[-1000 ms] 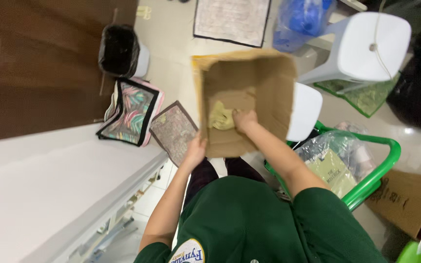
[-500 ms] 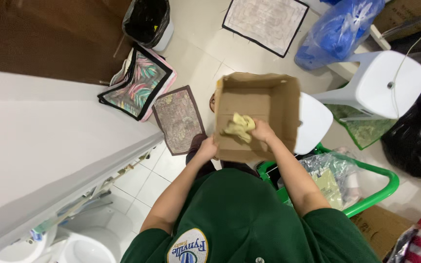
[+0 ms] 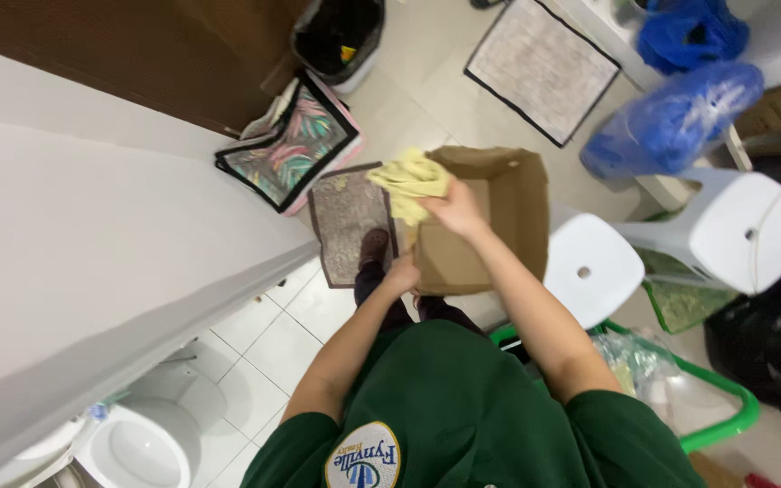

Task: The person organizes bathroom items by transferring them from a cardboard box to a plastic storage rack. They place a mirror, hairbrush, comb, toothbrush, and a yellow packet onto the rack, then discard the empty box and a cloth into a trash bin.

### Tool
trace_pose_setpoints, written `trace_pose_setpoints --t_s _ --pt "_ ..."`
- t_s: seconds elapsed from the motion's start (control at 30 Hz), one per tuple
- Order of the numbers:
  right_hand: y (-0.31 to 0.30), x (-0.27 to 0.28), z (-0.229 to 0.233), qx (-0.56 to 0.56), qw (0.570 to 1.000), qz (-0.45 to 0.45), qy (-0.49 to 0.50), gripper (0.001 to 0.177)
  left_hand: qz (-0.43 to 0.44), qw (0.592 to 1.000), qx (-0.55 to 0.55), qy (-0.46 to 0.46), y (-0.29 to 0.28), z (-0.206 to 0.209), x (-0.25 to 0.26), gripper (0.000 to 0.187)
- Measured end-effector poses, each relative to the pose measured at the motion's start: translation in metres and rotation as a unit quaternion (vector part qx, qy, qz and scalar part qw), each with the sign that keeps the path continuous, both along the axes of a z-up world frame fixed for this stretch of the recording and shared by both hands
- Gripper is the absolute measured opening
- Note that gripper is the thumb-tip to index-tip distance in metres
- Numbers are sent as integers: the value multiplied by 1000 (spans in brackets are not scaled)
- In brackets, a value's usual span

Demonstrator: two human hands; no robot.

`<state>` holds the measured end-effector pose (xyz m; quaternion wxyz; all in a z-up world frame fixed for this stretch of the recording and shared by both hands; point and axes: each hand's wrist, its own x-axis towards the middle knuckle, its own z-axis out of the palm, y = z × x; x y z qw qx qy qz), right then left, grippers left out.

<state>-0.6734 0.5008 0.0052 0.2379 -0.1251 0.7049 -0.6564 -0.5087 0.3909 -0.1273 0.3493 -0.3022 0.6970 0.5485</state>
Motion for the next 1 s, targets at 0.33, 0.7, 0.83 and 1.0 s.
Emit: trace_pose_setpoints --t_s 0.33,0.7,0.83,1.0 --pt "-175 -33 -4 11 996 76 41 68 44 992 109 36 -101 -7 -14 41" --pt "4 -16 -9 21 982 -183 -35 21 112 993 42 14 -162 -16 -48 24" --pt "74 -31 -10 76 962 -257 -46 20 61 985 -102 124 -174 -19 -38 27" --pt "131 -37 5 96 978 -176 -56 24 358 925 78 101 -143 -11 -11 30"
